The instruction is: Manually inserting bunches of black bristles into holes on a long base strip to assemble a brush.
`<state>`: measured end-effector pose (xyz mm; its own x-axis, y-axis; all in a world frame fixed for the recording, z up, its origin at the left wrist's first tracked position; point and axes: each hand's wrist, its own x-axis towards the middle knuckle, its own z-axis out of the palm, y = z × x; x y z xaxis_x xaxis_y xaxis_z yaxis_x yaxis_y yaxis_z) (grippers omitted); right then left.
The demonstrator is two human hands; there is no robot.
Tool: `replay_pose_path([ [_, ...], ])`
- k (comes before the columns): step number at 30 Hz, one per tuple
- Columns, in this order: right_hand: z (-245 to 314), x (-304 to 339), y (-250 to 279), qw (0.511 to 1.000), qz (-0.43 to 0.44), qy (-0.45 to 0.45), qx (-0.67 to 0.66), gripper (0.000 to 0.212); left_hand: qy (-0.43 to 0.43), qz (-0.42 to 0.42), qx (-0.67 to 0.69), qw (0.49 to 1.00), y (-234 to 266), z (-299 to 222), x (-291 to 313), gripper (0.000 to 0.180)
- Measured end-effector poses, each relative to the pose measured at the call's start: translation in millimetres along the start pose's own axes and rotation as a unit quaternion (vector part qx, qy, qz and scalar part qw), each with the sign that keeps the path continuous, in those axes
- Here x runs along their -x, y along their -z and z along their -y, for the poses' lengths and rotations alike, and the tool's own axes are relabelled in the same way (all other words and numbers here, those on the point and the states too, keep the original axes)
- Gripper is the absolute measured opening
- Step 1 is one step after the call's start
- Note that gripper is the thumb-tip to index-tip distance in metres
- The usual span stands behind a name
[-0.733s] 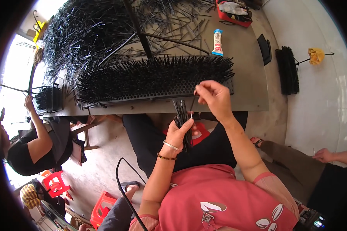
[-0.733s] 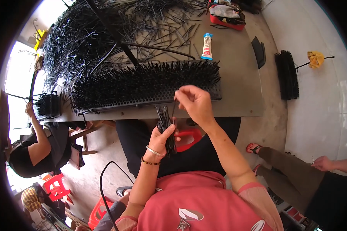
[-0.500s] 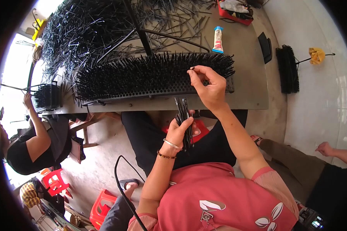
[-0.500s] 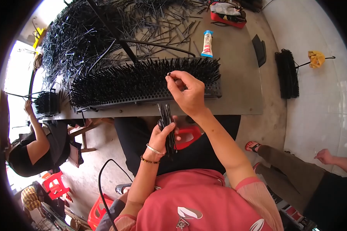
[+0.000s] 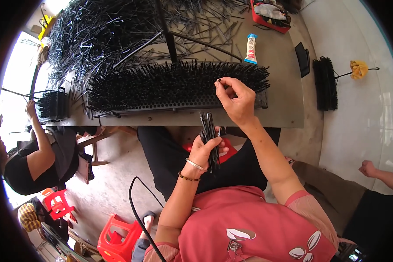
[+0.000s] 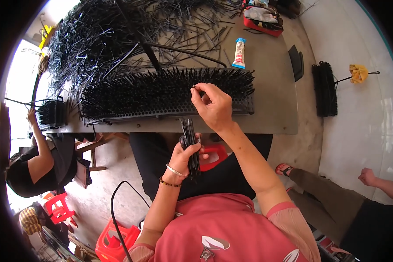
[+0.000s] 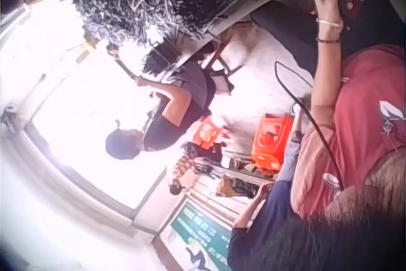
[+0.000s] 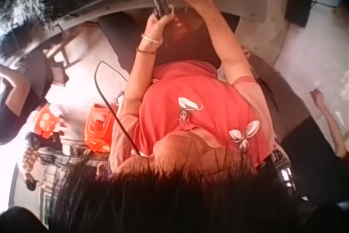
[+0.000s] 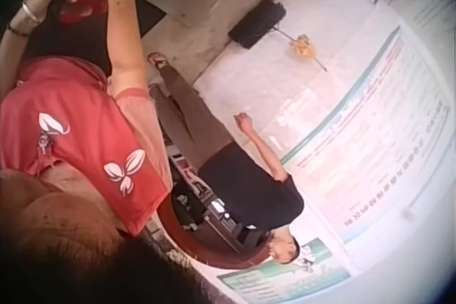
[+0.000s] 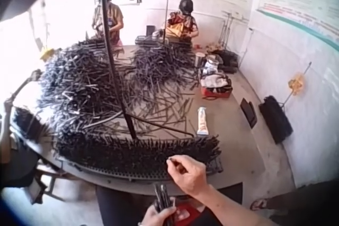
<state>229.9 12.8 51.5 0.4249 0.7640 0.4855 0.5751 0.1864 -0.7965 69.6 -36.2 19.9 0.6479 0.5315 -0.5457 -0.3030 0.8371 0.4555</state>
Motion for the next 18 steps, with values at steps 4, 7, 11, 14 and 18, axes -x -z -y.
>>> replay_pose_path([
  [4, 3.3, -0.6, -1.6, 1.0, 0.014, 0.006, -0.008, 0.009, -0.012, 0.001, 0.01, 1.0, -1.1, -3.7, 0.3, 0.025],
  [7, 3.5, -1.3, -4.2, 0.998, 0.037, 0.039, -0.014, 0.008, 0.002, -0.019, -0.004, 1.0, -3.4, -9.5, 3.9, 0.025],
  [11, -5.5, 2.0, -7.8, 0.998, 0.045, 0.032, 0.0, 0.008, -0.03, -0.018, 0.021, 0.999, -1.4, -6.8, 3.2, 0.025],
  [14, -10.1, 5.4, -5.7, 0.994, 0.058, 0.067, 0.071, 0.01, -0.033, -0.018, 0.018, 0.999, -0.8, -7.4, 3.2, 0.024],
  [18, -8.0, 6.2, -5.5, 0.981, 0.067, 0.104, 0.151, 0.012, -0.038, -0.023, 0.018, 0.999, -3.4, -7.8, 5.4, 0.025],
])
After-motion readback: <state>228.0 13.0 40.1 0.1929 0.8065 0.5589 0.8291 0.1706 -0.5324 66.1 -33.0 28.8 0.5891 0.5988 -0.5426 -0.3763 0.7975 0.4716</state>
